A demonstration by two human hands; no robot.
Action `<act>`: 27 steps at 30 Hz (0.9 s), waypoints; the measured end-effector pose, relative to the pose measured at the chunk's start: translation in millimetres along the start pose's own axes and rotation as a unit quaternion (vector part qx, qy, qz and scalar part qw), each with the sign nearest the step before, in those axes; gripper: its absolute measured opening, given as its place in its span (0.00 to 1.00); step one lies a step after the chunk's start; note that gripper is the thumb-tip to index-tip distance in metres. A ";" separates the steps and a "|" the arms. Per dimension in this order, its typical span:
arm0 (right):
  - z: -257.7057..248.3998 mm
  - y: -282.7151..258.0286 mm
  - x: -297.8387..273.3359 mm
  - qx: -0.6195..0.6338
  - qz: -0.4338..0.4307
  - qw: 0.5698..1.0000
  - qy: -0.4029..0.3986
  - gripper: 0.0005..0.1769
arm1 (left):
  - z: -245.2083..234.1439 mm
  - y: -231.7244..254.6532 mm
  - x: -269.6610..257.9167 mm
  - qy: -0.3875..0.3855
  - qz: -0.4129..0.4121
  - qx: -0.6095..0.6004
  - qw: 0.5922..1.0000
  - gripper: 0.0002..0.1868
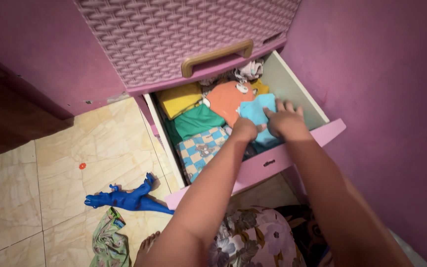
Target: The recorder organizes and sorts children's clothing into a pink plastic drawer chest.
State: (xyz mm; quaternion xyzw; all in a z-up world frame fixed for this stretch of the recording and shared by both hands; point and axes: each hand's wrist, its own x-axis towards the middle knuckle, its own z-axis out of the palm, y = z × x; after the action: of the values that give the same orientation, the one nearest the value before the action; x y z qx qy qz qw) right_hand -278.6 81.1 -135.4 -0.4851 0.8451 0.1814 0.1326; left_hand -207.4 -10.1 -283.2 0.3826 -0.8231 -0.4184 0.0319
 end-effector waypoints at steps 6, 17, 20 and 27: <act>50.5 -6.7 50.3 -0.019 -0.085 0.977 0.196 0.29 | 14.3 -18.1 17.0 0.045 -0.015 0.036 0.998 0.34; -9.5 25.4 -12.8 0.180 -0.059 0.977 0.099 0.58 | -76.9 24.7 -47.9 -0.095 -0.125 -0.381 0.911 0.31; -23.5 32.8 -22.4 0.301 0.010 0.947 0.116 0.50 | -90.1 46.2 -66.9 -0.122 -0.159 -0.487 0.850 0.30; -35.1 31.6 -42.4 0.424 0.033 0.844 0.326 0.44 | -115.8 94.4 -94.7 -0.034 -0.124 -0.626 0.769 0.30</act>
State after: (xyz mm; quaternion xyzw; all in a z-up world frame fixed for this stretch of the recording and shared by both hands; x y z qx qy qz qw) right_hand -286.7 113.2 -81.3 -0.3847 0.8497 -0.3587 0.0364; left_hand -154.5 8.9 -115.6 0.3621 -0.3254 -0.8539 0.1842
